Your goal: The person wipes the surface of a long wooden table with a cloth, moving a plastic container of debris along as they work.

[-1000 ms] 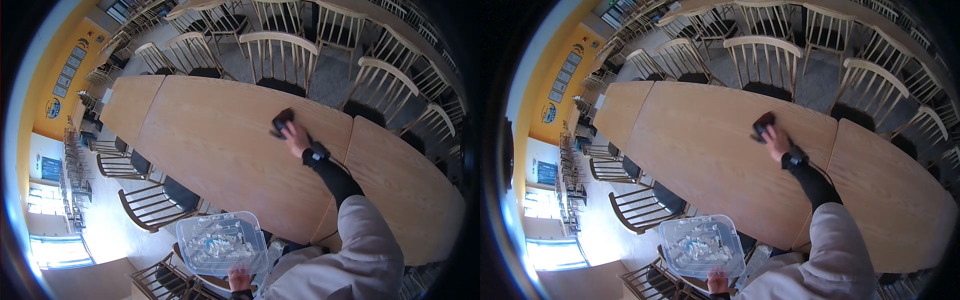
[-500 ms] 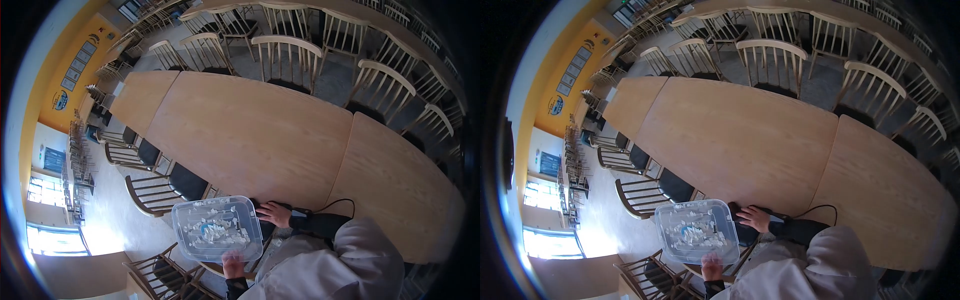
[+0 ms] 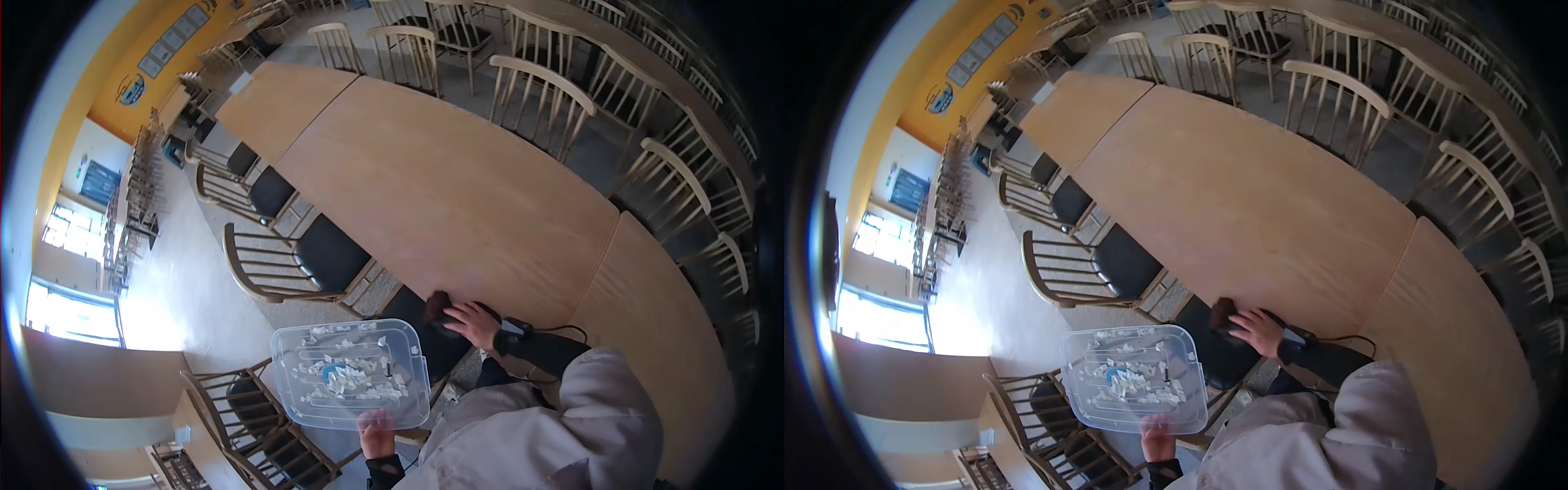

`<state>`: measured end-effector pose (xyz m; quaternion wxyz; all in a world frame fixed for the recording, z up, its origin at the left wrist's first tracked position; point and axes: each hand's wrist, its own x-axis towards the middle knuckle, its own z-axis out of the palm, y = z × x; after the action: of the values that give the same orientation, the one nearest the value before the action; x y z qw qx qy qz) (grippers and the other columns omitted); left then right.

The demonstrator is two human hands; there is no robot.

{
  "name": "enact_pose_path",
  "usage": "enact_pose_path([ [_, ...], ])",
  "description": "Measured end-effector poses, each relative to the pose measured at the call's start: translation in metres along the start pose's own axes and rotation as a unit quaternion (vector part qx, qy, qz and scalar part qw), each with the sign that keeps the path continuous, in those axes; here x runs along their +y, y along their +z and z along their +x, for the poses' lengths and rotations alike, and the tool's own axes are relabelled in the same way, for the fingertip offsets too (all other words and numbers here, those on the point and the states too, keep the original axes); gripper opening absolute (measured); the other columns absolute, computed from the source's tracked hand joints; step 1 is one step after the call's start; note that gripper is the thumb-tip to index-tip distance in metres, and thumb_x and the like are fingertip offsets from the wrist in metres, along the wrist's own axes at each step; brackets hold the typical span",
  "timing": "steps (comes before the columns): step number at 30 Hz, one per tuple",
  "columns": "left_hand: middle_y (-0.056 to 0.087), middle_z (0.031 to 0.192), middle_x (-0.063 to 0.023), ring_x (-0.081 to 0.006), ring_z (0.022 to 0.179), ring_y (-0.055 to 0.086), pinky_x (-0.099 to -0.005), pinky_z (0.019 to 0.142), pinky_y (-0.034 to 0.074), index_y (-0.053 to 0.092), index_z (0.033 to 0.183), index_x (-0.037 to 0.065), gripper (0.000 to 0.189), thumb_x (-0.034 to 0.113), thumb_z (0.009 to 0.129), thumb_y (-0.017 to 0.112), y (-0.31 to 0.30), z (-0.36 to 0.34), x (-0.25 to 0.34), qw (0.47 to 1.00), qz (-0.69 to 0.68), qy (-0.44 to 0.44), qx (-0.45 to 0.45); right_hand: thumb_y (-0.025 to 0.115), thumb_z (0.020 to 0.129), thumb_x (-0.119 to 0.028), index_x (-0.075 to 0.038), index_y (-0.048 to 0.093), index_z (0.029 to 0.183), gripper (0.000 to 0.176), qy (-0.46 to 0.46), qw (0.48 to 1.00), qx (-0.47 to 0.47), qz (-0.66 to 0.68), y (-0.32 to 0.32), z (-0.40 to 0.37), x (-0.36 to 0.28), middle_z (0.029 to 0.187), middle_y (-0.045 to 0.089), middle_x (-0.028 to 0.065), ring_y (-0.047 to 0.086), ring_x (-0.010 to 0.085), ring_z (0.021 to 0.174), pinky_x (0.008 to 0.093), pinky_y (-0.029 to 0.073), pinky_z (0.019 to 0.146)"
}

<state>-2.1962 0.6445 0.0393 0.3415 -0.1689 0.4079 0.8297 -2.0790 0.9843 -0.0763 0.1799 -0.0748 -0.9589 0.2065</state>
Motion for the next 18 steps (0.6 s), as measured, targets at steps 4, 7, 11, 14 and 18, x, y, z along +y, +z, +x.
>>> enact_pose_path([
  [4,0.054,0.094,-0.0083,-0.0273,0.094,0.052,-0.0452,0.089,0.042,0.055,0.092,0.008,0.038,-0.012,0.061,0.046,-0.023,-0.016,-0.001,1.0,-0.008,0.02,0.017,0.054,0.075,-0.016,-0.017,0.055,0.111,0.036,0.029,0.999,0.024,-0.028,0.03,0.078,0.014,0.128,0.041,0.0062,0.037,0.0254,0.119,0.0428,0.029,0.097],
  [7,0.054,0.095,-0.009,-0.0278,0.095,0.052,-0.0452,0.088,0.042,0.054,0.094,0.008,0.04,-0.012,0.061,0.045,-0.022,-0.031,0.0,0.999,-0.009,0.031,0.028,0.062,0.073,-0.017,-0.016,0.054,0.113,0.041,0.07,0.997,0.028,-0.033,0.044,0.128,0.021,0.13,0.038,0.0068,0.033,0.0255,0.121,0.043,0.027,0.099],
  [11,0.054,0.094,-0.0098,-0.0278,0.094,0.052,-0.0453,0.087,0.043,0.053,0.093,0.008,0.04,-0.012,0.061,0.044,-0.033,-0.046,0.0,0.998,-0.026,0.042,0.039,0.063,0.073,-0.016,-0.015,0.053,0.115,0.043,0.11,0.991,0.073,-0.035,0.069,0.168,0.033,0.13,0.037,0.0081,0.031,0.0272,0.123,0.0439,0.025,0.1],
  [14,0.054,0.093,-0.0098,-0.0275,0.094,0.052,-0.0458,0.087,0.043,0.053,0.092,0.008,0.038,-0.012,0.061,0.044,-0.044,-0.052,0.001,0.997,-0.054,0.036,-0.029,0.06,0.074,-0.015,-0.014,0.053,0.115,0.042,0.133,0.985,0.092,-0.056,0.07,0.178,0.04,0.129,0.038,0.0093,0.033,0.0294,0.121,0.0447,0.027,0.098],
  [18,0.054,0.091,-0.0096,-0.0271,0.092,0.052,-0.0459,0.087,0.042,0.052,0.09,0.007,0.036,-0.012,0.06,0.045,-0.027,-0.056,0.004,0.999,-0.019,0.032,0.028,0.048,0.079,-0.013,-0.015,0.056,0.107,0.029,0.263,0.937,0.197,-0.118,0.074,0.163,0.069,0.128,0.042,0.0068,0.04,0.0295,0.116,0.0468,0.031,0.095],
])
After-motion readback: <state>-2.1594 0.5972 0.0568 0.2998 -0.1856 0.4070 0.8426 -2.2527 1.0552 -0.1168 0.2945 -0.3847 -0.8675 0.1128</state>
